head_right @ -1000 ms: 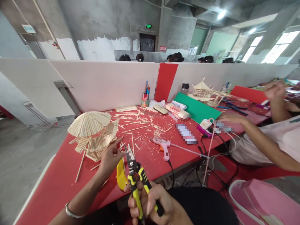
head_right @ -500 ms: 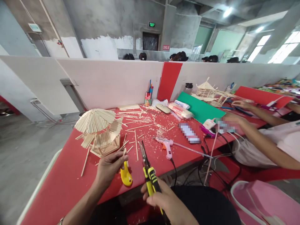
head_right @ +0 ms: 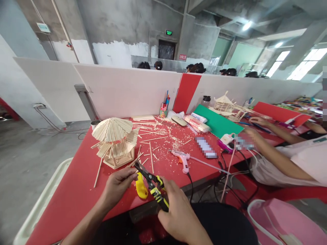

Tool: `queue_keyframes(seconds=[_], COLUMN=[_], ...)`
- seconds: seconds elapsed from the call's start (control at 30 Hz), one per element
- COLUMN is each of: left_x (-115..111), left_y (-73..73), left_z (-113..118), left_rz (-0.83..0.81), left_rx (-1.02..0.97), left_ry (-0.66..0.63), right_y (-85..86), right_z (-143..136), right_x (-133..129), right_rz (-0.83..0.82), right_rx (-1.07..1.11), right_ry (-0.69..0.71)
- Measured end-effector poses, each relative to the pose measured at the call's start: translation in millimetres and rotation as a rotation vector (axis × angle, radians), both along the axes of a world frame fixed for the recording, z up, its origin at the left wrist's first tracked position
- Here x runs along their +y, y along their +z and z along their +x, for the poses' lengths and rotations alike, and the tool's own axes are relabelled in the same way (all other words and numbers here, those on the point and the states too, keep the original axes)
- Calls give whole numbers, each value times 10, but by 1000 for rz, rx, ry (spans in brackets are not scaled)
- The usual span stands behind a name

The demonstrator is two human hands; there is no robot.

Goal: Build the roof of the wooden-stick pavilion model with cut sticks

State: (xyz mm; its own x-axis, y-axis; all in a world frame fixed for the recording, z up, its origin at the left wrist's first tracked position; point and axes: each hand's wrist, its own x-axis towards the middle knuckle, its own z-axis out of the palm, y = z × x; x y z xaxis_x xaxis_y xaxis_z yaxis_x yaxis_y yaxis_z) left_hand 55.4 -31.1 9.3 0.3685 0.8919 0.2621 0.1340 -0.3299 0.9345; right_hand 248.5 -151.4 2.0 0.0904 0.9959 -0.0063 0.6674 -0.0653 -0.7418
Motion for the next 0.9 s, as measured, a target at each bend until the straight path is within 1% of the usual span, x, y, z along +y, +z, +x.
queue_keyframes(seconds=[0.1,0.2,0.3,0.47,0.6,0.73,0.8,0.87,0.9], left_x=[21,39,46,45,48,45,33,18,11], left_y=[32,51,70,102,113,126,120,101,88], left_z=[-28,-51,-61,-63,-56,-15,16,45,55], left_rz=[89,84,96,176,179,121,40,-87,-154], left_rx=[65,74,79,129,158,159,131,92,74], left_ry=[-45,-73,-94,-151,-180,-198,-163,-106,-85], right_y=[63,110,123,142,197,186,146,96,68], right_z=[-12,-21,-27,-12,-23,-57,-49,-15,8], right_x=[24,48,50,42,23,-8,17,100,162], right_rz=[-24,-10,-5,-15,2,-34,-53,-70,-88], right_rx=[-69,-88,-83,30,113,156,150,63,-22], right_ry=[17,17,24,107,142,141,111,27,-36])
